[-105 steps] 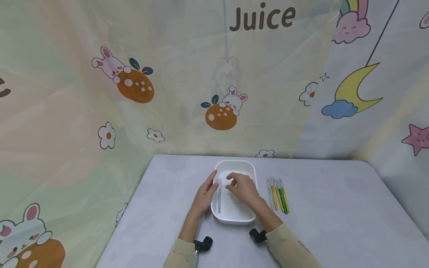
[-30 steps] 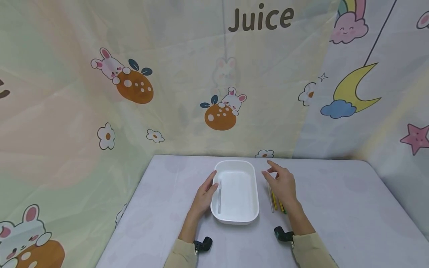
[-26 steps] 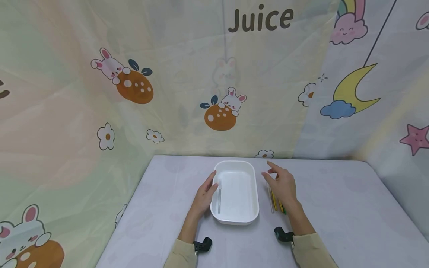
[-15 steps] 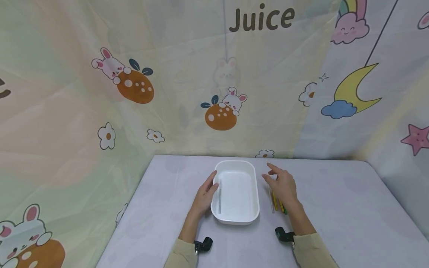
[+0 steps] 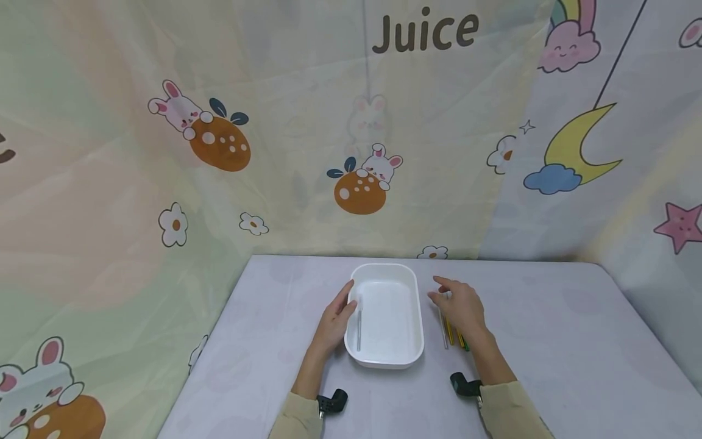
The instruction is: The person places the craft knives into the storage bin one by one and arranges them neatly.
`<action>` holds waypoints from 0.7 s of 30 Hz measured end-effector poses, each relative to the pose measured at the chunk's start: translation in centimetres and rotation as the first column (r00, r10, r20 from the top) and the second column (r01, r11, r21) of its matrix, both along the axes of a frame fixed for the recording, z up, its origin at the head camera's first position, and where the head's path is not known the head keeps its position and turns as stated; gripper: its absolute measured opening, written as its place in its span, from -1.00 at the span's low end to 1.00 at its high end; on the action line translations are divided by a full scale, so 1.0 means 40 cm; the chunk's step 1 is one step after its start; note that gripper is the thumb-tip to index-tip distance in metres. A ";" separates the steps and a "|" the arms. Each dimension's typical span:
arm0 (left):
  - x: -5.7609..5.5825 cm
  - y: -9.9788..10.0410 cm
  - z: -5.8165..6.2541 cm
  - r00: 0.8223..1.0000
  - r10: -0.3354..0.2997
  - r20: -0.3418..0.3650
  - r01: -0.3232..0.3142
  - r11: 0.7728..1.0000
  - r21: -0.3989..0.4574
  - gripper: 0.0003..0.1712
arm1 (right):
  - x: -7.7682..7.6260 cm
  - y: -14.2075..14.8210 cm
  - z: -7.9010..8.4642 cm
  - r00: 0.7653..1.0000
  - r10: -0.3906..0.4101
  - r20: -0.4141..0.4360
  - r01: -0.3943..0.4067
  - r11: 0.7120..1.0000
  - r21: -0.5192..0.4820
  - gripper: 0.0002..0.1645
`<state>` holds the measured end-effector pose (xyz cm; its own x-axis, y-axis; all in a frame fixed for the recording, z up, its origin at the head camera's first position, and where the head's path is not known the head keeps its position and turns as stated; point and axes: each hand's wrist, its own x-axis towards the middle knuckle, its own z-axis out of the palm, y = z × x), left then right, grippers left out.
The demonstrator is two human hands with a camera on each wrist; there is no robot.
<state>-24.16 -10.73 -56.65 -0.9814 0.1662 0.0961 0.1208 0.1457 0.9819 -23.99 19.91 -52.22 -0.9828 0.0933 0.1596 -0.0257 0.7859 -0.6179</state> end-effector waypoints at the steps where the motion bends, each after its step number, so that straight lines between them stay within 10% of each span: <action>1: 0.000 0.000 0.000 1.000 0.001 -0.001 -0.001 1.000 0.000 -0.39 | 0.001 -0.001 0.000 1.000 0.001 0.009 -0.001 1.000 0.008 -0.40; 21: 0.002 -0.002 0.000 1.000 0.007 0.006 -0.007 1.000 -0.012 -0.40 | -0.004 -0.001 -0.017 0.996 0.047 0.078 -0.057 0.991 0.123 -0.51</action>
<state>-24.08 -10.81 -56.64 -0.9832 0.1600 0.0879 0.1134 0.1582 0.9809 -24.15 19.89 -52.92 -0.9953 0.0256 0.0931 -0.0263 0.8556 -0.5170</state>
